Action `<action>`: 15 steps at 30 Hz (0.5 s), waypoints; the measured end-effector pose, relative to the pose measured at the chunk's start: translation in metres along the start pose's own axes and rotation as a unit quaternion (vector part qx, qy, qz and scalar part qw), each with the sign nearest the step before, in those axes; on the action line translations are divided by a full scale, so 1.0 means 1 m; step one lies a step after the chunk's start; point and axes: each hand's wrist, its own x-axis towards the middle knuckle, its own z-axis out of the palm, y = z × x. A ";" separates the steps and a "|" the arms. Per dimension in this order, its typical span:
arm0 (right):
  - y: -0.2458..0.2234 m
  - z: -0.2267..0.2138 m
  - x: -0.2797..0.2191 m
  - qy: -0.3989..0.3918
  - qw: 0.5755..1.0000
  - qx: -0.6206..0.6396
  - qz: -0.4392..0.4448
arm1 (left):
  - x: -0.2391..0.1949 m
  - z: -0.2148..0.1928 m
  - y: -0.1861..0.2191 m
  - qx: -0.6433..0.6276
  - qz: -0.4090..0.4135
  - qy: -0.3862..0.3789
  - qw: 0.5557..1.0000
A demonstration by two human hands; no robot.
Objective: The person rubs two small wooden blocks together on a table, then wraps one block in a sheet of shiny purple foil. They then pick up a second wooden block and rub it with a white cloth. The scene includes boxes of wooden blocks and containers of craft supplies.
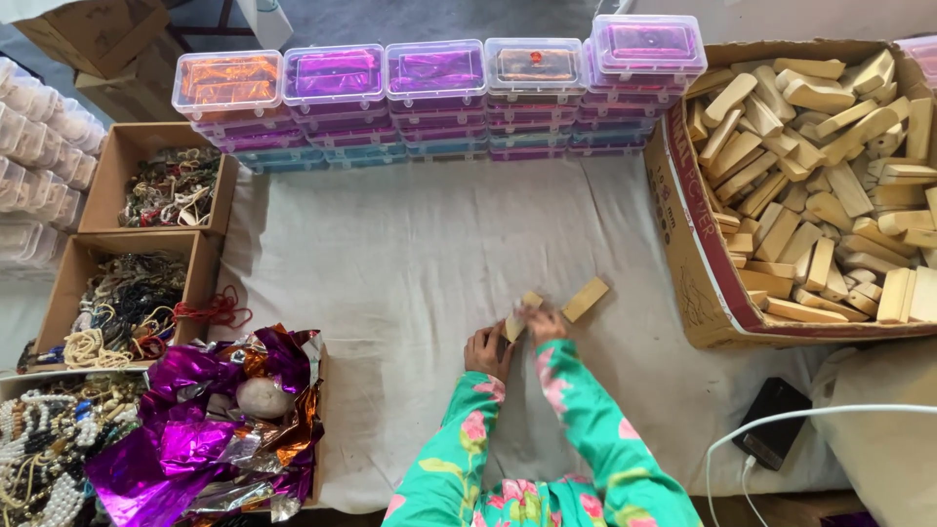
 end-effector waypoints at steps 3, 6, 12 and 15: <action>-0.012 -0.040 0.035 -0.025 0.998 0.014 0.054 | -0.002 0.001 0.000 0.001 -0.006 0.005 1.000; -0.003 0.000 0.012 -0.057 0.998 -0.028 -0.008 | -0.001 -0.001 0.003 -0.003 -0.003 0.009 1.000; -0.077 -0.077 -0.011 -0.057 0.991 0.102 0.065 | -0.010 0.022 -0.020 0.014 -0.004 0.009 1.000; -0.019 -0.029 -0.002 -0.054 0.997 0.046 -0.018 | -0.001 -0.005 0.005 0.003 -0.003 0.001 1.000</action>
